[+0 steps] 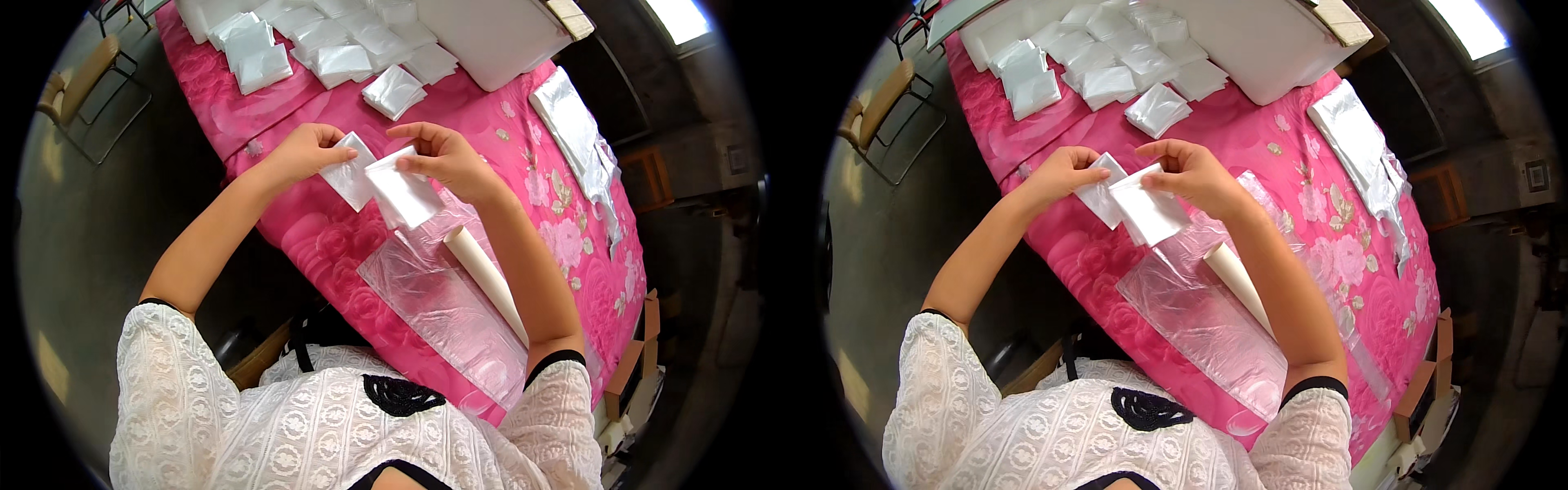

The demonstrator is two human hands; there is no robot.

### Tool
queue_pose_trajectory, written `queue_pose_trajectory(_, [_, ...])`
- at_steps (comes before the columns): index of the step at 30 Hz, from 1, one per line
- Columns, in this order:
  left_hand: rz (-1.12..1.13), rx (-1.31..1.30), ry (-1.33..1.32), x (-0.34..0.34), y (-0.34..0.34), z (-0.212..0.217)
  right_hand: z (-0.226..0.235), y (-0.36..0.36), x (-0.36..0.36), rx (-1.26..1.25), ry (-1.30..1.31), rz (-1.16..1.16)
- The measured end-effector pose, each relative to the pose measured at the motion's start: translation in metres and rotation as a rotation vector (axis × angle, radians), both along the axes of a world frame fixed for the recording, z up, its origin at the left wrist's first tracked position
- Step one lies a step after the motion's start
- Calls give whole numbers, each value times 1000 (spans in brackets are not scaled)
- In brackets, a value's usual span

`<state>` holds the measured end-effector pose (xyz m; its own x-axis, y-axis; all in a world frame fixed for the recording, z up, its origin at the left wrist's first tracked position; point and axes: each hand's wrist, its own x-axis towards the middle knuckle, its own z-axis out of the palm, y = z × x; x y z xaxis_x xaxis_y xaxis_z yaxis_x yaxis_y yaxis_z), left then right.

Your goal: The person wraps small white rectangular items in clear plastic film on a pink floral tablecloth. They unroll film, place an item, fold the film around it, and set the wrapped unit aside. The process repeats with multiple items.

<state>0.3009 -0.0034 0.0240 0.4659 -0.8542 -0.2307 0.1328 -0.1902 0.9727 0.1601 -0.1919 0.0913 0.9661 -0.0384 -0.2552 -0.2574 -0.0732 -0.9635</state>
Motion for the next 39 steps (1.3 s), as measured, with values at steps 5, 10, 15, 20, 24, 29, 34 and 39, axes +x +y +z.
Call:
queue_pose_trajectory(5, [-117,182,255,-9,-4,14,-47,31,22,-211,-11,-108])
queue_pose_trajectory(10, [-185,73,-168,-4,0,-18,-64,40,20,-484,-132,-288])
queue_pose_trajectory(15, [132,108,-1133,12,4,-20,-33,31,-56,-622,-208,-264])
queue_pose_trajectory(20, [-17,-179,-1298,-60,-6,30,-24,21,-213,-1058,-83,-411])
queue_pose_trajectory(24, [-319,-343,-1141,-146,-25,36,-37,19,-328,-1138,169,-491])
queue_pose_trajectory(29, [-617,-425,-1070,-265,-42,15,-35,74,-366,-1117,337,-584])
queue_pose_trajectory(34, [-705,-366,-1168,-338,-68,-8,-59,89,-400,-970,48,-747])
queue_pose_trajectory(39, [-890,-500,-1147,-373,-94,-5,-93,33,-525,-1492,244,-912])
